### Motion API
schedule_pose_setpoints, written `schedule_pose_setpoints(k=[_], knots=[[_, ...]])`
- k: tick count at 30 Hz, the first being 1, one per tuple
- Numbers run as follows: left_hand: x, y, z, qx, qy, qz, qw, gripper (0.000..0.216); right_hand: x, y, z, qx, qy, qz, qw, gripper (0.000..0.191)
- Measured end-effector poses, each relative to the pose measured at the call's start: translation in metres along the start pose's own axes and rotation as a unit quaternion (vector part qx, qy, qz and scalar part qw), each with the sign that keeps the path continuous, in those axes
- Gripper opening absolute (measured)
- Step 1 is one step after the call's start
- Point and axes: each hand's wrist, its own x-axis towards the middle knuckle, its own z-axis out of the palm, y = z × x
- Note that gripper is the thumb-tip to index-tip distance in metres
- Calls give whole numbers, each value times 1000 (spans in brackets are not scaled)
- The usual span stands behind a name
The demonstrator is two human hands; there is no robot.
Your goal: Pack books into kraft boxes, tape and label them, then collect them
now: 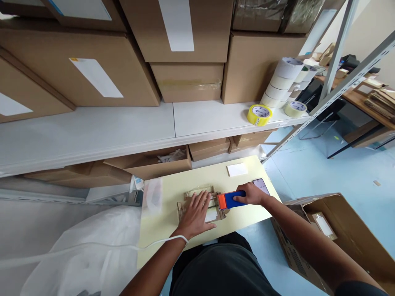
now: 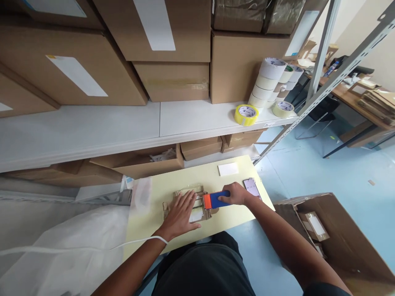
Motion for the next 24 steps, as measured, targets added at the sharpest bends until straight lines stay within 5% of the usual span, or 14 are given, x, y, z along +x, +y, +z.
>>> schedule_pose_setpoints(k=[5, 24], knots=[[25, 20, 8, -23, -20, -3, 1000, 120, -1, 6, 5, 2, 8, -3, 1000, 37], [34, 18, -6, -53, -65, -42, 996, 112, -5, 16, 9, 45, -8, -4, 999, 41]])
